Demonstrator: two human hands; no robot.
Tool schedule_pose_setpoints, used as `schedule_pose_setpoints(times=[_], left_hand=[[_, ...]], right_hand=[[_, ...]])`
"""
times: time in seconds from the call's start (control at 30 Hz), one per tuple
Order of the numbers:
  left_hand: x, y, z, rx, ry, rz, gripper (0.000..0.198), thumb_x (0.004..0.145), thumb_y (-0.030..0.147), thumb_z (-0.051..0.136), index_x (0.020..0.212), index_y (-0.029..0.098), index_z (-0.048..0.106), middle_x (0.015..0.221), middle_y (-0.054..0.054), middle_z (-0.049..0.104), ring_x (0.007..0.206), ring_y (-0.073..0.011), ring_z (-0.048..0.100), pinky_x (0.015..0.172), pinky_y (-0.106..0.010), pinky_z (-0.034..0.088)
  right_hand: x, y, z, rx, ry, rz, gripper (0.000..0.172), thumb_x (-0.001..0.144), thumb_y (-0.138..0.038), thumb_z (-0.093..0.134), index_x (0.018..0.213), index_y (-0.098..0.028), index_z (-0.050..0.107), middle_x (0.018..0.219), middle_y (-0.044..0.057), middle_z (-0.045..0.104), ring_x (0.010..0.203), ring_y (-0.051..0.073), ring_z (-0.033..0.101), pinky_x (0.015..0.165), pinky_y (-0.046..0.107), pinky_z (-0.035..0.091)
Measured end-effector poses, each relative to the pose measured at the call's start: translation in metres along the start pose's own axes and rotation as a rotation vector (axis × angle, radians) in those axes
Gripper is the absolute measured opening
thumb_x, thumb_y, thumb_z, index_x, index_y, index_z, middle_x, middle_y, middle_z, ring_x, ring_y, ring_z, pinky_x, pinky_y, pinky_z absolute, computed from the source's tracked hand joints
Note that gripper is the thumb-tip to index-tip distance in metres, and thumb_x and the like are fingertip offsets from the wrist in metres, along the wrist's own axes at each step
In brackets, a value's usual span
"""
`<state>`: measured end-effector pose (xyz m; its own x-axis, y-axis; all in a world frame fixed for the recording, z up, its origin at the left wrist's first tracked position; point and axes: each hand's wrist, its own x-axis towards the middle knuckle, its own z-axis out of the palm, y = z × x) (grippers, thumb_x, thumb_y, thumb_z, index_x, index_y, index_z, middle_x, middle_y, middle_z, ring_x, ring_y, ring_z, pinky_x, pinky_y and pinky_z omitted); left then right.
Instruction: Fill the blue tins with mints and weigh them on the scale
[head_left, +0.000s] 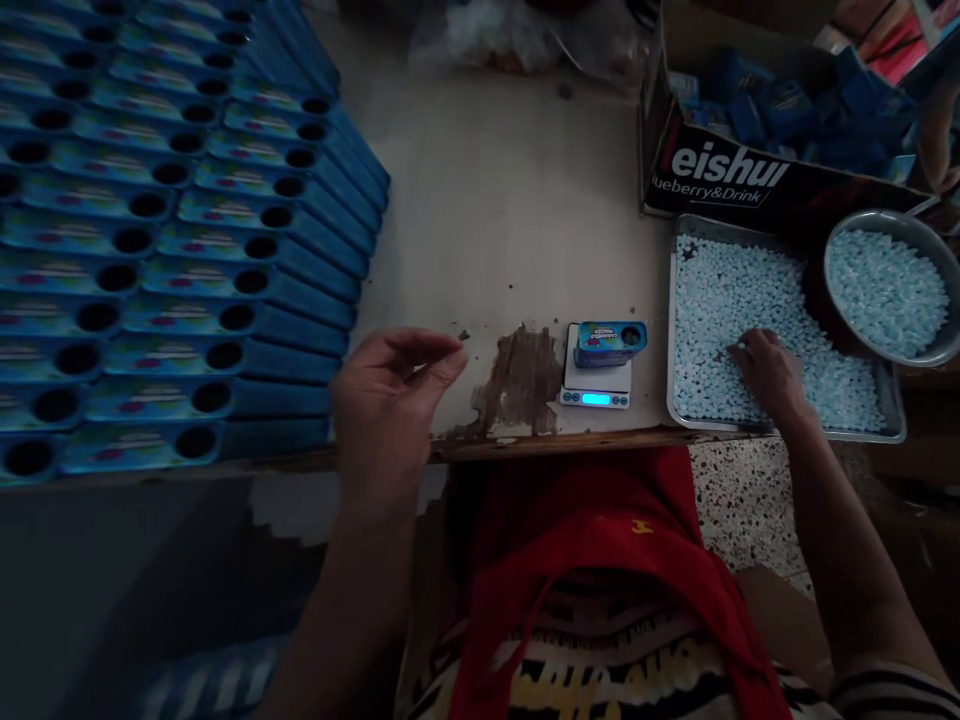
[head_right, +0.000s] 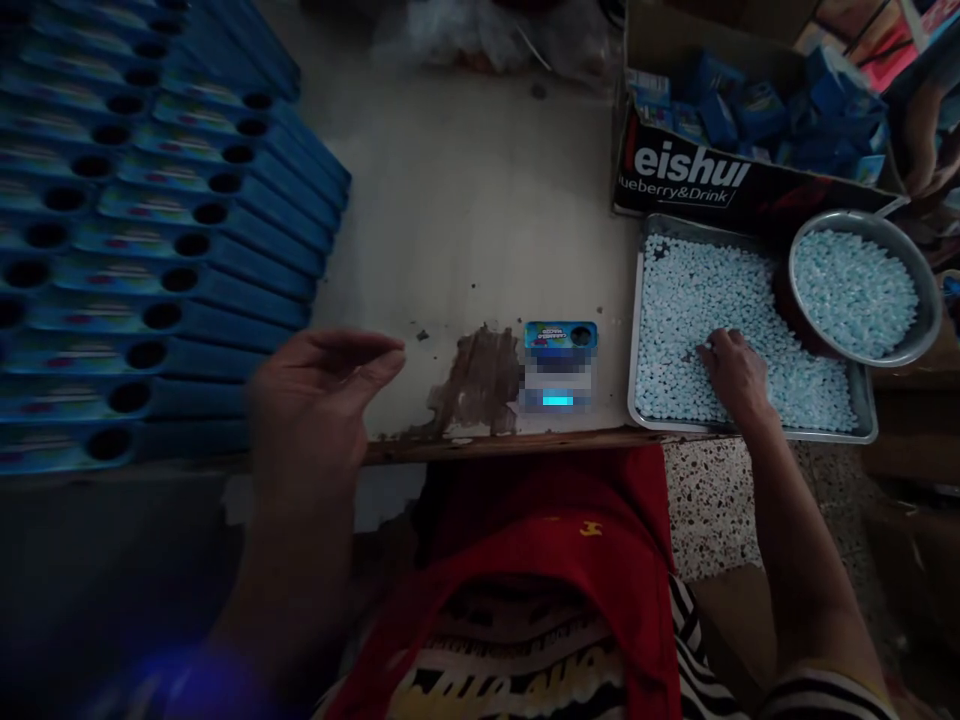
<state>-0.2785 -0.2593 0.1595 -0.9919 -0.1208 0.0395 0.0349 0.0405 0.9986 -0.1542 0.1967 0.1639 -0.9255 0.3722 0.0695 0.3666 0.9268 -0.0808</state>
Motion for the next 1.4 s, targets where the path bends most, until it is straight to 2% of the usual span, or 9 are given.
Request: schedule_pose_setpoints(times=[0.13,0.23,0.3,0.43,0.67,0.8,0.97,1.23,1.4], left_hand=[[-0.004,0.009,0.000,0.147,-0.069,0.073,0.025,0.076,0.029,0.088,0.096,0.019,0.076,0.095,-0.003,0.080,0.091,-0.0177,0.077,0.090,-0.032,0.064],[-0.003,0.014,0.008,0.208,-0.145,0.182,0.029,0.078,0.031,0.087,0.103,0.020,0.076,0.100,-0.003,0.082,0.097,-0.0202,0.079,0.100,-0.037,0.065],[-0.003,0.017,0.015,0.264,-0.184,0.248,0.028,0.082,0.032,0.085,0.107,0.022,0.076,0.104,-0.003,0.082,0.101,-0.0211,0.079,0.104,-0.039,0.064],[-0.008,0.024,0.024,0.340,-0.205,0.289,0.028,0.087,0.034,0.084,0.112,0.024,0.075,0.110,-0.003,0.081,0.108,-0.0221,0.078,0.110,-0.040,0.061],[-0.017,0.028,0.029,0.369,-0.229,0.293,0.030,0.088,0.032,0.083,0.115,0.023,0.074,0.111,-0.002,0.080,0.107,-0.0221,0.078,0.110,-0.040,0.061],[-0.019,0.023,0.034,0.343,-0.259,0.283,0.036,0.086,0.031,0.085,0.119,0.024,0.073,0.111,-0.003,0.080,0.108,-0.0220,0.078,0.110,-0.040,0.062],[-0.020,0.006,0.043,0.285,-0.334,0.189,0.047,0.082,0.033,0.088,0.126,0.025,0.072,0.112,-0.004,0.081,0.109,-0.0239,0.078,0.111,-0.044,0.062],[-0.016,-0.009,0.040,0.207,-0.348,0.078,0.051,0.077,0.038,0.090,0.124,0.025,0.073,0.114,-0.007,0.081,0.108,-0.0291,0.077,0.109,-0.053,0.061],[-0.011,-0.015,0.030,0.163,-0.282,0.047,0.052,0.073,0.036,0.091,0.120,0.024,0.073,0.108,-0.006,0.082,0.105,-0.0275,0.078,0.107,-0.052,0.063]], right_hand=[[0.005,0.004,-0.013,0.630,0.116,0.227,0.029,0.091,-0.052,0.074,0.091,-0.024,0.068,0.078,0.002,0.062,0.066,0.016,0.051,0.062,0.028,0.040],[0.006,0.011,-0.018,1.225,-0.007,0.435,0.043,0.077,-0.062,0.084,0.088,-0.026,0.062,0.071,-0.004,0.057,0.054,0.010,0.040,0.049,0.022,0.031],[0.005,0.012,-0.017,1.383,-0.116,0.480,0.049,0.073,-0.066,0.085,0.085,-0.026,0.059,0.067,-0.006,0.053,0.049,0.008,0.032,0.045,0.021,0.023],[-0.003,0.003,-0.011,1.168,-0.089,0.422,0.048,0.075,-0.066,0.086,0.087,-0.025,0.066,0.063,-0.005,0.055,0.048,0.009,0.038,0.045,0.023,0.025],[-0.004,-0.016,-0.023,0.491,-0.166,-0.011,0.033,0.088,-0.055,0.077,0.090,-0.022,0.080,0.061,-0.002,0.060,0.054,0.014,0.046,0.058,0.029,0.034],[0.005,-0.020,-0.028,0.379,-0.207,-0.121,0.027,0.089,-0.049,0.075,0.090,-0.022,0.080,0.058,-0.002,0.059,0.056,0.015,0.049,0.062,0.031,0.033],[0.007,-0.027,-0.029,0.608,-0.261,-0.091,0.027,0.089,-0.046,0.071,0.096,-0.021,0.079,0.072,-0.001,0.065,0.064,0.014,0.048,0.065,0.029,0.036],[0.002,-0.046,-0.009,1.596,-0.490,0.387,0.036,0.070,-0.035,0.094,0.094,-0.021,0.071,0.072,-0.005,0.061,0.061,0.008,0.047,0.056,0.021,0.037],[0.003,-0.046,-0.005,1.773,-0.489,0.526,0.038,0.068,-0.027,0.098,0.095,-0.018,0.072,0.073,-0.003,0.065,0.057,0.005,0.046,0.048,0.018,0.034]])
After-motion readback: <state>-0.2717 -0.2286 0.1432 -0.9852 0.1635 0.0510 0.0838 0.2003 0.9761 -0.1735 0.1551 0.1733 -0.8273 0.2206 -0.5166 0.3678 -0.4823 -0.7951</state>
